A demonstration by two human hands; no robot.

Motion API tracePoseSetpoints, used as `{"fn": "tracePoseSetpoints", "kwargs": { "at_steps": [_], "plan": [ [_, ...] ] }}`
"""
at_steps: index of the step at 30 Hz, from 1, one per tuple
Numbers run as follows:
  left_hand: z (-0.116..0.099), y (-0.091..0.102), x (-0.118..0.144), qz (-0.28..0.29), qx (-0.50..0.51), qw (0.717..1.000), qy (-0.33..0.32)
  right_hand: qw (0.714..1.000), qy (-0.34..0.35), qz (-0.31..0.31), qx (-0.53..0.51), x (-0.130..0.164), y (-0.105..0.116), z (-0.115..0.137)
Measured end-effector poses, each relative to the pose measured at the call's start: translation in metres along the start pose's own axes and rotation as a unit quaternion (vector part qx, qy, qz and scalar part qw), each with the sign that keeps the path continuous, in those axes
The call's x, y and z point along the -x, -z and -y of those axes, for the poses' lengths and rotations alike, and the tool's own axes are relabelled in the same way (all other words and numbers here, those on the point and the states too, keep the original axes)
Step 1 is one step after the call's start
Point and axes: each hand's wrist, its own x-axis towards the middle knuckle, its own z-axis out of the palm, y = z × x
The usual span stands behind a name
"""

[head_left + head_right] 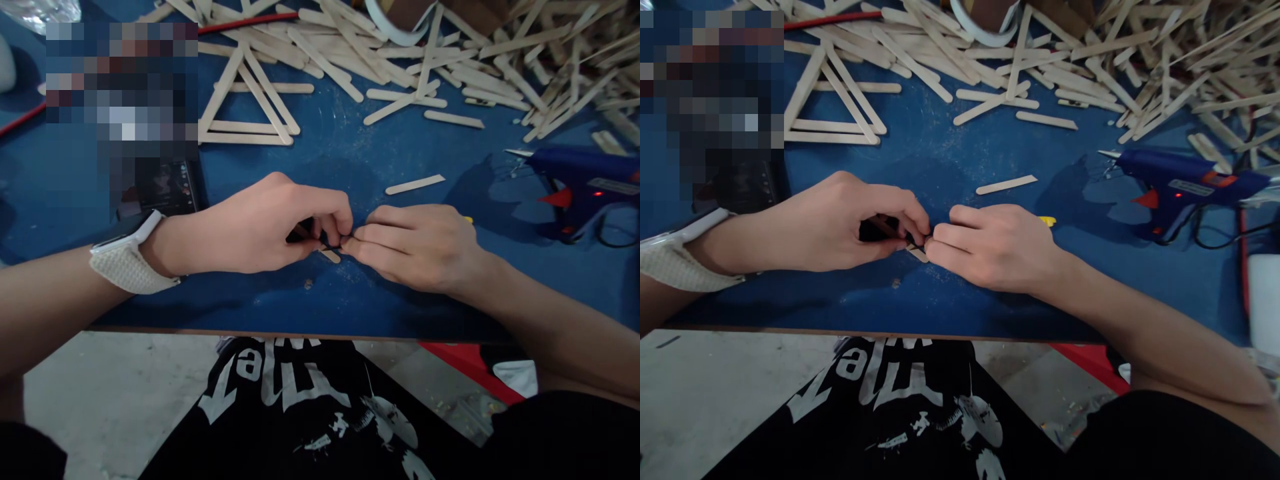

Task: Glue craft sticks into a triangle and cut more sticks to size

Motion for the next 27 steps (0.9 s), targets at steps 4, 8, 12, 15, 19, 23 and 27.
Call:
{"fn": "tracePoseSetpoints", "kwargs": {
  "at_steps": [4, 8, 12, 15, 19, 23, 27],
  "plan": [
    [0.003, -0.002, 0.001, -0.008, 0.011, 1.000, -0.012, 1.000, 0.009, -0.019, 0.007, 0.000, -0.001, 0.002],
    [0.002, -0.002, 0.001, -0.013, 0.007, 1.000, -0.012, 0.999, 0.015, -0.038, 0.019, -0.001, -0.003, 0.007],
    [-0.001, 0.000, -0.001, -0.004, 0.004, 1.000, 0.002, 0.998, 0.025, -0.041, 0.030, -0.005, -0.001, 0.009],
    [-0.002, 0.001, -0.001, 0.001, 0.007, 1.000, 0.007, 0.999, 0.008, -0.029, 0.017, -0.008, 0.000, 0.008],
    [0.000, 0.001, 0.000, 0.003, 0.007, 1.000, 0.011, 1.000, -0.014, -0.015, -0.002, -0.007, -0.002, 0.006],
    [0.001, 0.001, 0.000, 0.000, 0.008, 1.000, 0.000, 1.000, -0.006, 0.020, -0.007, -0.004, -0.001, 0.000],
    [0.001, 0.002, 0.001, -0.003, 0.007, 1.000, -0.001, 1.000, 0.003, 0.017, -0.009, -0.002, 0.003, -0.005]
  ]
}}
